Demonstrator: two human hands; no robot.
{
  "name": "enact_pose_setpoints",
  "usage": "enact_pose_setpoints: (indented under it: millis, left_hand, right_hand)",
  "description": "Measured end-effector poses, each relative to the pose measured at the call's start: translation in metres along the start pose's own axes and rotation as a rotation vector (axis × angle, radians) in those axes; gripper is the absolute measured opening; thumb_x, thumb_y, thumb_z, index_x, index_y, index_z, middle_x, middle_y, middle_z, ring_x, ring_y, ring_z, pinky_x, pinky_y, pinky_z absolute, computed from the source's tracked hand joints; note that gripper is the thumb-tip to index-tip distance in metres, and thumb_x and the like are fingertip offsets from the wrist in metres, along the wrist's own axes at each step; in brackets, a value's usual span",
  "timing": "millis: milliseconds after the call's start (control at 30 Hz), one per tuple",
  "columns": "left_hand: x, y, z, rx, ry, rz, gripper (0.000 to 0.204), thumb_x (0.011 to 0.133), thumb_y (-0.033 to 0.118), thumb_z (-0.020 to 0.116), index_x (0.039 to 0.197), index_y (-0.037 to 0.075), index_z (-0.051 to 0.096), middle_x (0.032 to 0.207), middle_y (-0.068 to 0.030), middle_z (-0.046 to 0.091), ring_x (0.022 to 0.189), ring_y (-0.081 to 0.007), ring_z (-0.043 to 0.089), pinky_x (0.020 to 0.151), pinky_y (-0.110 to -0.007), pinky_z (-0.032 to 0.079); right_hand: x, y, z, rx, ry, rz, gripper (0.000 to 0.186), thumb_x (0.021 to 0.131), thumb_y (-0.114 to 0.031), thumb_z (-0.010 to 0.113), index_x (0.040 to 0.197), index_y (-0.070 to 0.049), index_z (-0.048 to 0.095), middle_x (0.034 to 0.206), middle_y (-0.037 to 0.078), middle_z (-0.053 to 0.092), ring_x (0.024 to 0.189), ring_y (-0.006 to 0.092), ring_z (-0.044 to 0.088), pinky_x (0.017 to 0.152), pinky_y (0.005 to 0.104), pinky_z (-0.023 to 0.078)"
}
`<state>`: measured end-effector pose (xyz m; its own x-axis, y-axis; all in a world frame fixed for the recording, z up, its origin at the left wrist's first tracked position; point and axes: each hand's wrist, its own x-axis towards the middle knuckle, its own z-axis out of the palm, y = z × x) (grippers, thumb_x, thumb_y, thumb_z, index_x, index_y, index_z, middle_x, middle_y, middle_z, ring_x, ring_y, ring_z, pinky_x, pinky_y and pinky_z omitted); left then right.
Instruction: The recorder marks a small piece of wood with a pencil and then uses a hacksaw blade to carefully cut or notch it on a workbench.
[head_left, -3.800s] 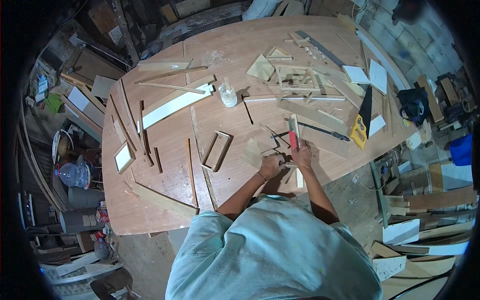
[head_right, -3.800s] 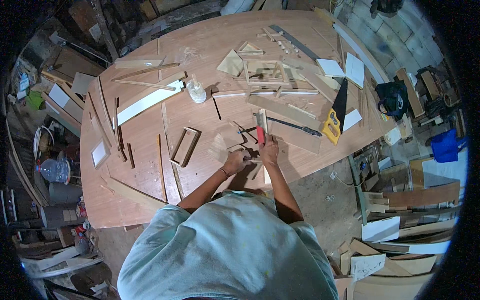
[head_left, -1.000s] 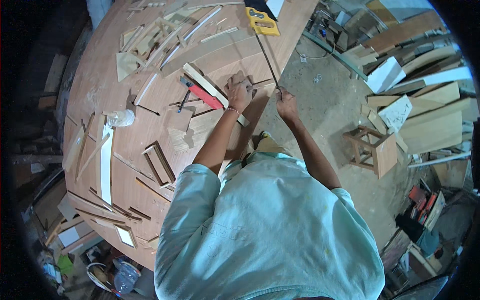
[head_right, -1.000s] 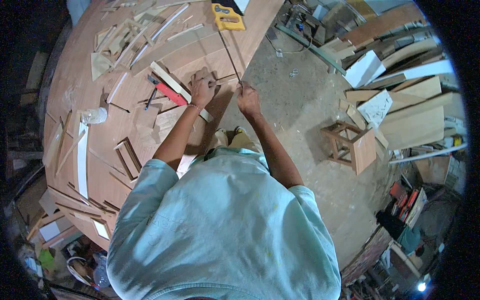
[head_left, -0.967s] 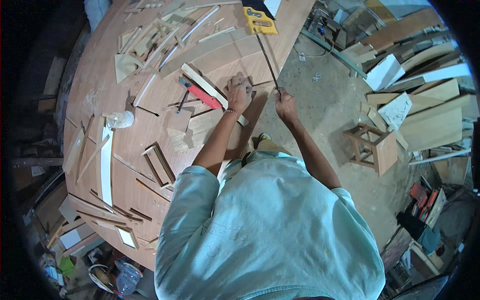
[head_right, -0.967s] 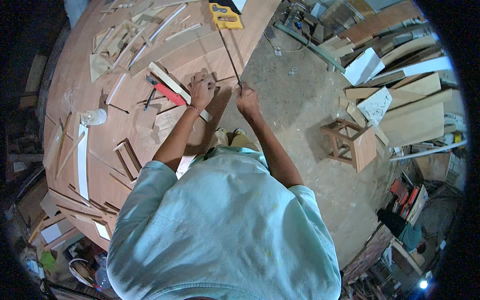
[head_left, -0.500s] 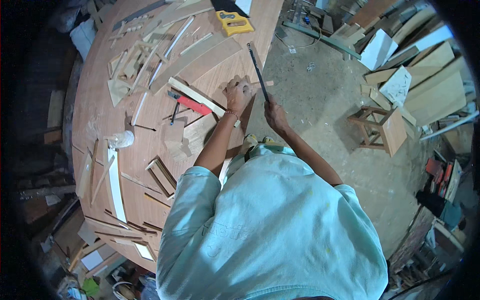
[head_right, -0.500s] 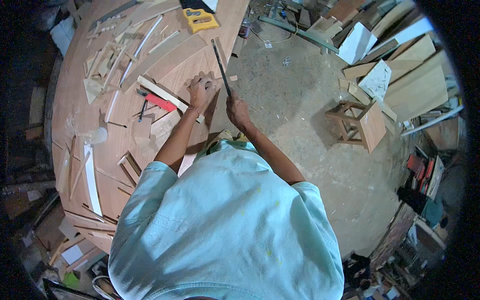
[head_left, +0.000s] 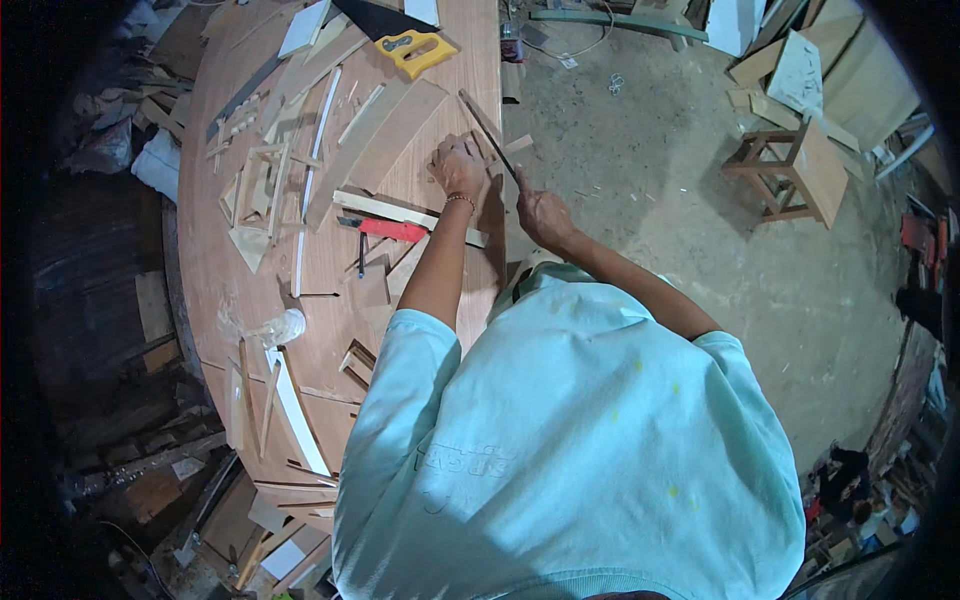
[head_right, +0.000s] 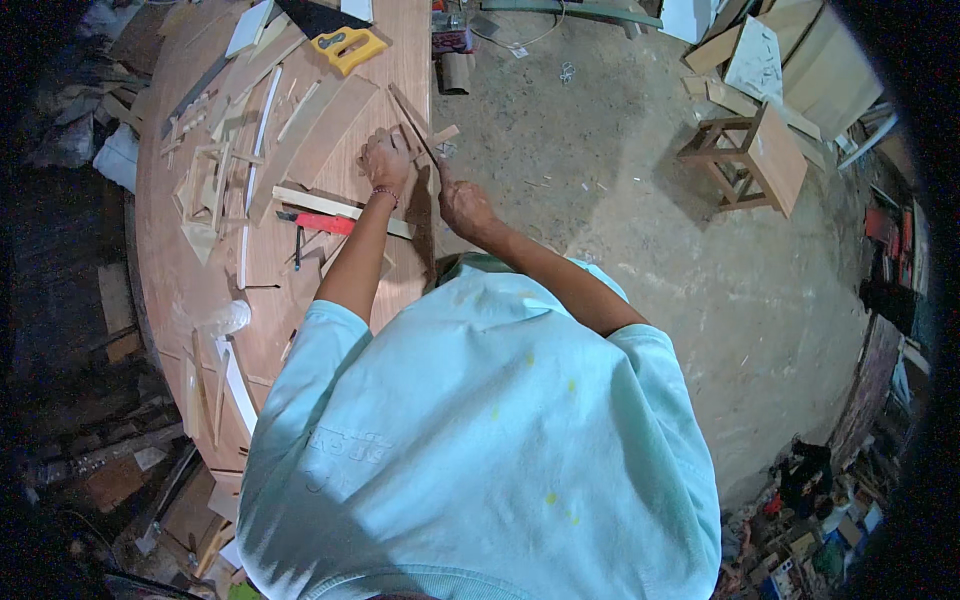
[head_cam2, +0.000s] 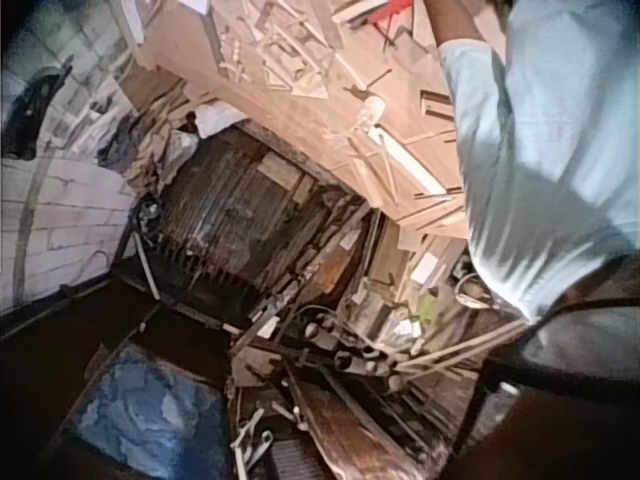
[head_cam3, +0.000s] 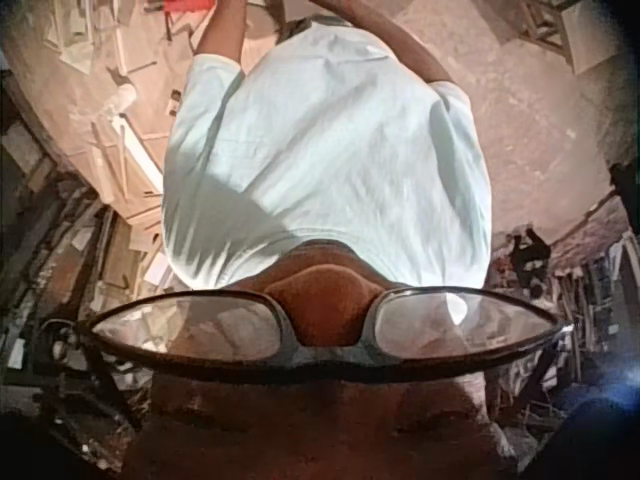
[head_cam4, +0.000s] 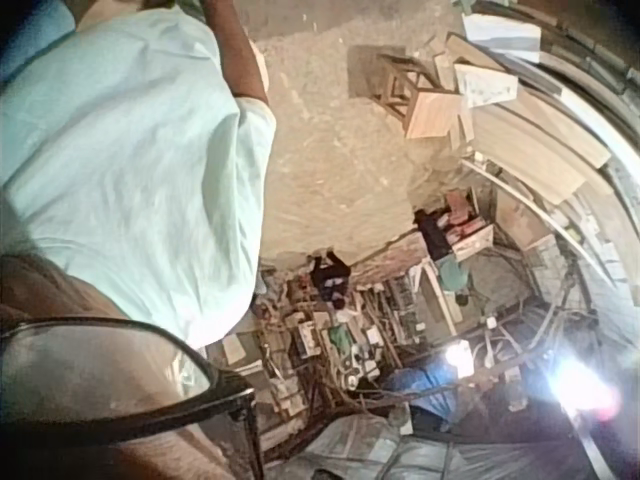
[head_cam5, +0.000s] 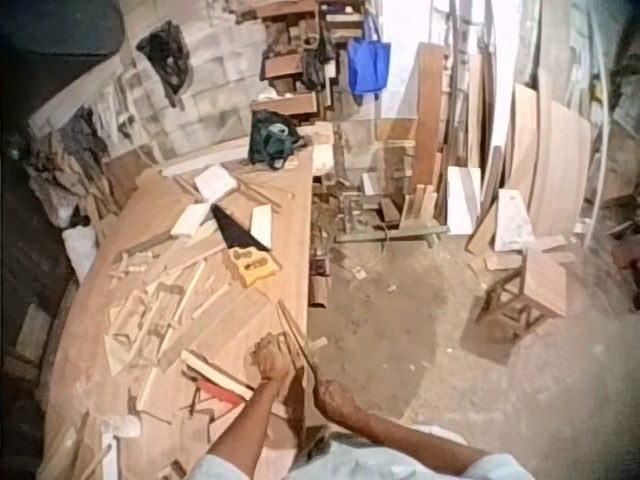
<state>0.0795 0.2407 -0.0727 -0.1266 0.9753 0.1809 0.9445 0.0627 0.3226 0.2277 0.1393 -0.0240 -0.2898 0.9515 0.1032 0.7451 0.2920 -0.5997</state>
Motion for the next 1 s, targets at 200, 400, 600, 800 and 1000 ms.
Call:
enact_pose_setpoints:
  millis: [200, 400, 600, 800, 1000]
  left_hand:
    - [-0.009, 0.024, -0.016, 0.036, 0.147, -0.028, 0.020, 0.073, 0.022, 0.040, 0.072, 0.006, 0.051, 0.079, -0.0111, 0.051, 0.079, -0.0269, 0.047, 0.071, -0.040, 0.033]
    - [-0.008, 0.026, -0.018, 0.058, 0.102, 0.009, 0.019, 0.071, 0.023, 0.044, 0.070, 0.007, 0.052, 0.077, -0.0080, 0.051, 0.079, -0.0252, 0.047, 0.069, -0.038, 0.034]
    - [-0.008, 0.017, -0.008, 0.031, 0.185, 0.052, 0.019, 0.071, 0.023, 0.044, 0.066, 0.008, 0.054, 0.075, -0.0079, 0.053, 0.080, -0.0238, 0.047, 0.070, -0.037, 0.034]
    - [-0.008, 0.023, -0.011, 0.030, 0.160, 0.026, 0.024, 0.075, 0.025, 0.041, 0.066, 0.007, 0.054, 0.074, -0.0106, 0.052, 0.079, -0.0260, 0.046, 0.069, -0.039, 0.034]
    - [-0.009, 0.021, -0.015, 0.063, 0.154, 0.092, 0.023, 0.071, 0.028, 0.045, 0.067, 0.009, 0.057, 0.076, -0.0039, 0.054, 0.081, -0.0233, 0.047, 0.069, -0.037, 0.034]
  right_hand:
    - [-0.012, -0.010, 0.002, -0.083, -0.054, 0.028, 0.062, 0.071, -0.005, 0.041, 0.123, 0.003, 0.008, 0.058, 0.019, 0.050, 0.049, 0.0322, 0.050, 0.047, 0.0412, 0.041]
    - [-0.009, -0.015, -0.002, -0.105, -0.161, 0.095, 0.060, 0.072, -0.006, 0.037, 0.122, 0.005, 0.006, 0.065, 0.021, 0.049, 0.054, 0.0306, 0.051, 0.049, 0.0377, 0.041]
    - [-0.006, -0.023, -0.013, -0.123, -0.198, 0.170, 0.058, 0.074, -0.006, 0.036, 0.123, 0.005, 0.005, 0.066, 0.022, 0.049, 0.055, 0.0324, 0.052, 0.050, 0.0400, 0.042]
    - [-0.007, -0.020, -0.011, -0.128, -0.205, 0.161, 0.060, 0.073, -0.004, 0.036, 0.123, 0.004, 0.004, 0.065, 0.023, 0.050, 0.055, 0.0328, 0.052, 0.049, 0.0394, 0.042]
    - [-0.007, -0.026, -0.017, -0.117, -0.241, 0.172, 0.062, 0.072, -0.003, 0.037, 0.123, 0.004, 0.002, 0.066, 0.024, 0.050, 0.056, 0.0332, 0.052, 0.051, 0.0397, 0.043]
